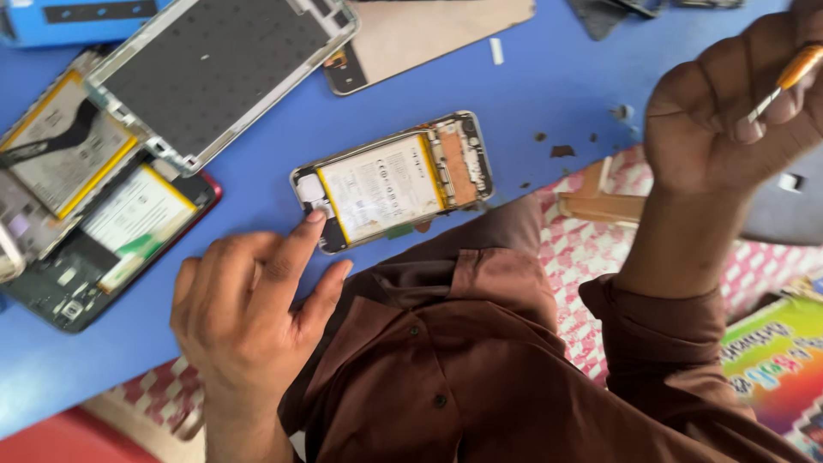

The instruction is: The person uses a small screwdriver to remove screws from the internal frame of a disassembled smartphone. They then lift and set aside the metal frame, exposing the battery and internal components. The person continues to handle other disassembled phone parts on the workbench.

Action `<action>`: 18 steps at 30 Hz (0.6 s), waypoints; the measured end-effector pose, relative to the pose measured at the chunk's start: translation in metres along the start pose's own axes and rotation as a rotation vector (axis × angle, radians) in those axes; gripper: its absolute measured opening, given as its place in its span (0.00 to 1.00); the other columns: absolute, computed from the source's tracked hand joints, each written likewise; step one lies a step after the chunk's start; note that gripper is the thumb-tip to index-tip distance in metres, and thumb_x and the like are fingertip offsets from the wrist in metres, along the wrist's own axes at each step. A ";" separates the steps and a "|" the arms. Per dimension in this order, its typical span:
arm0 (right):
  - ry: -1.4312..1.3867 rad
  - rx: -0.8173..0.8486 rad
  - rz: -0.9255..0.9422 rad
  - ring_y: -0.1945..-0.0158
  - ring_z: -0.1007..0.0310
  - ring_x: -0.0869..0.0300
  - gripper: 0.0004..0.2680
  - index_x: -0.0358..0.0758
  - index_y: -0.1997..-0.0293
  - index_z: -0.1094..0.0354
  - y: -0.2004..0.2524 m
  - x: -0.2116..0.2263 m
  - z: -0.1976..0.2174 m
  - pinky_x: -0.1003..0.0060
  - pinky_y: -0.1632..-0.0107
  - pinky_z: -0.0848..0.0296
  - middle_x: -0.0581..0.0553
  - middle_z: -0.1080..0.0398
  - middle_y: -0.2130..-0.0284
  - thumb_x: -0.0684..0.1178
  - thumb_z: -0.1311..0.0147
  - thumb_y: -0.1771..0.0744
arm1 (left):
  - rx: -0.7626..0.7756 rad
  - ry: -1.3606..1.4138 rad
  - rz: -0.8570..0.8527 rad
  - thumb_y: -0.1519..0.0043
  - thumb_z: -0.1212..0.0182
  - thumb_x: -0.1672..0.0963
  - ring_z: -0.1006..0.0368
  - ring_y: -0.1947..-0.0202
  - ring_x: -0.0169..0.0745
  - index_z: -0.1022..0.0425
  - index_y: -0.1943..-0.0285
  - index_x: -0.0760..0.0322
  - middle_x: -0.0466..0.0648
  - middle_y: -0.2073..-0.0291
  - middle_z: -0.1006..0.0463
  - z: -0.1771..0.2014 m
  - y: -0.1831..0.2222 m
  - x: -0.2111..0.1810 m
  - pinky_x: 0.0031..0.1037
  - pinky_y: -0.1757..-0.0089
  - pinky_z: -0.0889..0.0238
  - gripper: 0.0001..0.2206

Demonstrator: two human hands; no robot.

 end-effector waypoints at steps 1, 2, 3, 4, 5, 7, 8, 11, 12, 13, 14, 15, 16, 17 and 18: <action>0.082 0.016 0.013 0.81 0.46 0.70 0.13 0.44 0.63 0.40 -0.004 -0.005 0.002 0.74 0.74 0.46 0.57 0.40 0.83 0.57 0.66 0.26 | -0.004 0.012 0.012 0.37 0.27 0.47 0.31 0.64 0.38 0.22 0.38 0.56 0.43 0.59 0.26 0.002 -0.001 0.000 0.34 0.61 0.42 0.22; 0.163 0.031 0.027 0.81 0.46 0.69 0.12 0.45 0.63 0.40 -0.007 -0.009 0.004 0.73 0.74 0.46 0.57 0.41 0.83 0.56 0.64 0.27 | -0.009 0.024 0.024 0.37 0.26 0.47 0.30 0.62 0.39 0.25 0.36 0.58 0.45 0.55 0.24 0.003 -0.004 -0.001 0.34 0.60 0.40 0.24; 0.308 0.082 0.023 0.82 0.45 0.69 0.11 0.44 0.61 0.37 -0.007 -0.010 0.005 0.74 0.76 0.45 0.55 0.40 0.83 0.57 0.60 0.27 | -0.013 0.045 0.036 0.37 0.26 0.47 0.28 0.60 0.40 0.27 0.34 0.61 0.48 0.50 0.23 0.004 -0.007 -0.002 0.34 0.59 0.38 0.26; 0.387 0.111 0.014 0.83 0.45 0.68 0.10 0.44 0.60 0.36 -0.006 -0.011 0.006 0.74 0.77 0.45 0.55 0.40 0.83 0.56 0.59 0.28 | -0.001 0.052 0.043 0.38 0.25 0.48 0.26 0.56 0.44 0.29 0.34 0.61 0.50 0.47 0.23 0.005 -0.010 -0.003 0.35 0.56 0.35 0.28; 0.461 0.139 0.001 0.83 0.45 0.68 0.10 0.44 0.60 0.35 -0.004 -0.015 0.009 0.75 0.78 0.44 0.54 0.40 0.84 0.56 0.57 0.28 | 0.013 0.066 0.052 0.39 0.25 0.49 0.25 0.51 0.48 0.32 0.33 0.62 0.52 0.45 0.24 0.007 -0.012 -0.004 0.37 0.53 0.31 0.29; 0.481 0.146 -0.037 0.82 0.45 0.68 0.11 0.44 0.65 0.35 0.000 -0.016 0.015 0.76 0.76 0.45 0.54 0.40 0.84 0.53 0.56 0.26 | 0.047 0.073 0.056 0.41 0.25 0.49 0.22 0.47 0.52 0.35 0.32 0.65 0.55 0.42 0.25 0.008 -0.017 -0.005 0.37 0.51 0.28 0.32; 0.491 0.150 -0.056 0.82 0.45 0.68 0.12 0.44 0.67 0.36 0.002 -0.015 0.018 0.76 0.75 0.45 0.54 0.40 0.84 0.52 0.56 0.26 | 0.069 0.066 0.050 0.41 0.24 0.50 0.22 0.47 0.52 0.36 0.32 0.66 0.56 0.41 0.25 0.008 -0.020 -0.005 0.37 0.52 0.28 0.33; 0.502 0.159 -0.082 0.81 0.45 0.69 0.15 0.44 0.74 0.36 -0.002 -0.012 0.025 0.77 0.74 0.46 0.54 0.40 0.84 0.48 0.53 0.25 | 0.163 0.089 0.094 0.44 0.24 0.50 0.21 0.54 0.49 0.37 0.32 0.69 0.57 0.40 0.24 0.010 -0.030 -0.005 0.35 0.57 0.29 0.36; 0.494 0.159 -0.086 0.81 0.45 0.69 0.16 0.44 0.76 0.37 -0.003 -0.011 0.027 0.77 0.74 0.45 0.54 0.40 0.84 0.46 0.52 0.26 | 0.200 0.106 0.121 0.44 0.23 0.49 0.21 0.58 0.48 0.37 0.32 0.70 0.57 0.39 0.23 0.011 -0.033 -0.005 0.35 0.59 0.30 0.36; 0.523 0.191 -0.086 0.81 0.45 0.70 0.15 0.45 0.77 0.37 -0.005 -0.011 0.028 0.78 0.74 0.44 0.54 0.39 0.84 0.45 0.50 0.27 | 0.186 0.106 0.095 0.43 0.24 0.49 0.21 0.56 0.48 0.38 0.31 0.69 0.56 0.40 0.24 0.011 -0.035 -0.004 0.34 0.58 0.29 0.36; 0.552 0.222 -0.086 0.80 0.44 0.70 0.14 0.45 0.78 0.38 -0.007 -0.011 0.029 0.79 0.74 0.43 0.55 0.39 0.84 0.44 0.49 0.29 | 0.172 0.106 0.068 0.43 0.24 0.49 0.21 0.54 0.48 0.39 0.30 0.68 0.55 0.40 0.24 0.012 -0.037 -0.003 0.33 0.57 0.29 0.36; 0.615 0.287 -0.084 0.80 0.44 0.71 0.12 0.46 0.77 0.38 -0.009 -0.010 0.028 0.80 0.74 0.40 0.55 0.39 0.84 0.44 0.47 0.31 | 0.158 0.107 0.040 0.42 0.25 0.49 0.21 0.52 0.48 0.40 0.29 0.67 0.54 0.40 0.25 0.012 -0.039 -0.002 0.33 0.56 0.28 0.36; 0.655 0.332 -0.088 0.80 0.44 0.71 0.11 0.46 0.77 0.39 -0.012 -0.009 0.027 0.80 0.72 0.38 0.55 0.39 0.83 0.45 0.47 0.31 | 0.162 0.127 0.051 0.42 0.24 0.49 0.21 0.53 0.47 0.40 0.29 0.66 0.54 0.40 0.25 0.011 -0.040 -0.001 0.32 0.56 0.27 0.37; 0.692 0.370 -0.098 0.79 0.44 0.72 0.10 0.47 0.76 0.39 -0.011 -0.010 0.025 0.79 0.69 0.35 0.56 0.39 0.83 0.45 0.46 0.32 | 0.170 0.147 0.064 0.43 0.23 0.49 0.21 0.53 0.47 0.40 0.29 0.65 0.53 0.40 0.25 0.011 -0.040 0.000 0.32 0.56 0.27 0.37; 0.708 0.389 -0.115 0.79 0.44 0.72 0.11 0.47 0.76 0.39 -0.009 -0.011 0.022 0.77 0.65 0.31 0.56 0.40 0.82 0.45 0.46 0.32 | 0.177 0.167 0.077 0.43 0.23 0.48 0.21 0.54 0.47 0.40 0.29 0.65 0.53 0.40 0.25 0.011 -0.040 0.000 0.32 0.56 0.26 0.38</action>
Point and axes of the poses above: each hand's wrist, its own y-axis away from the middle knuckle, its own z-axis out of the back of the hand, x = y × z, the point moved 1 cm from there along -y, towards the middle knuckle
